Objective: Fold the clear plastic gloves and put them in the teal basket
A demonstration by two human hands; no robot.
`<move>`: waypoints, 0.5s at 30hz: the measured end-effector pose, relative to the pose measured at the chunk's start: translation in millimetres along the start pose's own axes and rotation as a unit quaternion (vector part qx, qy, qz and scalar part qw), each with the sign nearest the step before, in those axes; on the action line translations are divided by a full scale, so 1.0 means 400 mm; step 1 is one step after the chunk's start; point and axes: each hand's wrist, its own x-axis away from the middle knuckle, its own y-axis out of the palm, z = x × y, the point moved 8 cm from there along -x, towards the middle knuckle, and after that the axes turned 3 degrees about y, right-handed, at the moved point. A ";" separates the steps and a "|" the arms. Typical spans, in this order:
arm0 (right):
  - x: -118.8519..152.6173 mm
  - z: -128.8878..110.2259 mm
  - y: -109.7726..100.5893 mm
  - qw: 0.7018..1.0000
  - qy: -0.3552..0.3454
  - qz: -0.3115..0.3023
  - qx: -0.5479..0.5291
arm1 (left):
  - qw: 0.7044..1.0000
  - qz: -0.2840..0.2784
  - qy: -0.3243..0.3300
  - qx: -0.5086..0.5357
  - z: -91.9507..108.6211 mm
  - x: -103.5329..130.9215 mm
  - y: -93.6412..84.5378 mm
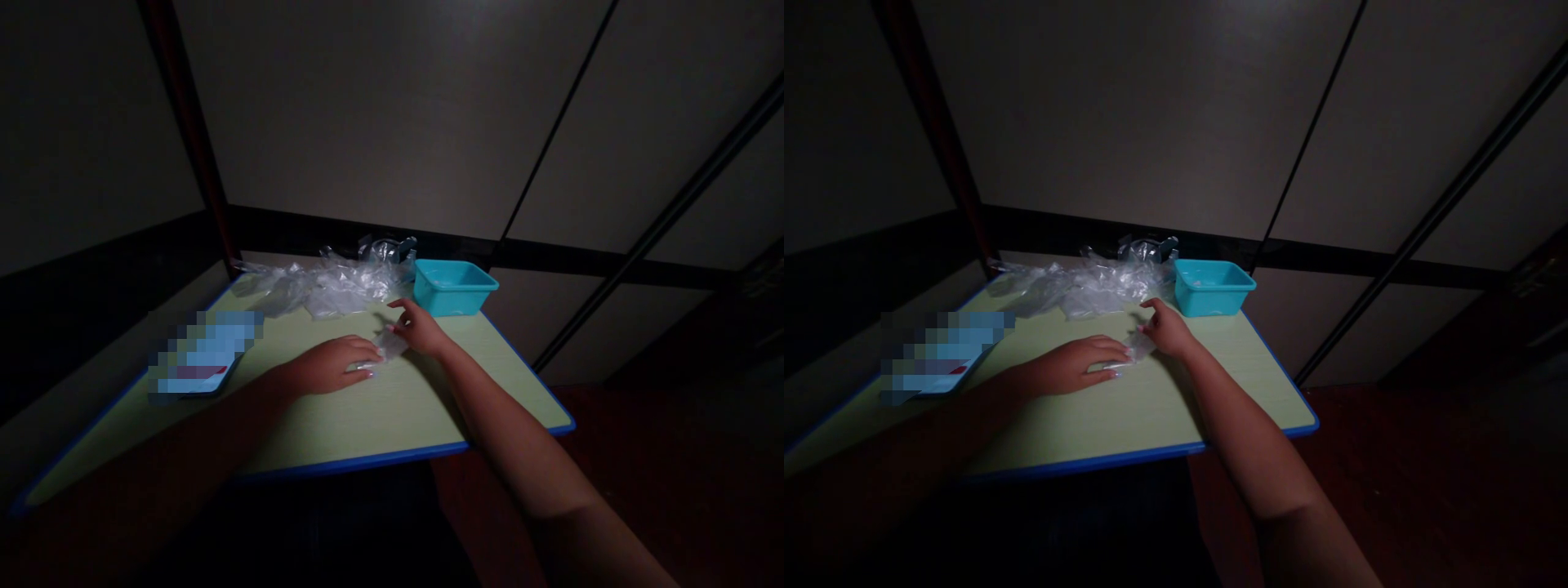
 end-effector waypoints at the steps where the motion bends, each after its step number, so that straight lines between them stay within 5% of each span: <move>1: 0.000 -0.007 0.000 1.000 -0.008 0.008 -0.029 | 1.000 -0.001 0.000 -0.004 0.000 -0.001 0.001; 15: -0.002 -0.025 0.069 0.945 -0.011 -0.024 -0.325 | 0.997 -0.011 0.014 -0.075 0.015 -0.010 0.006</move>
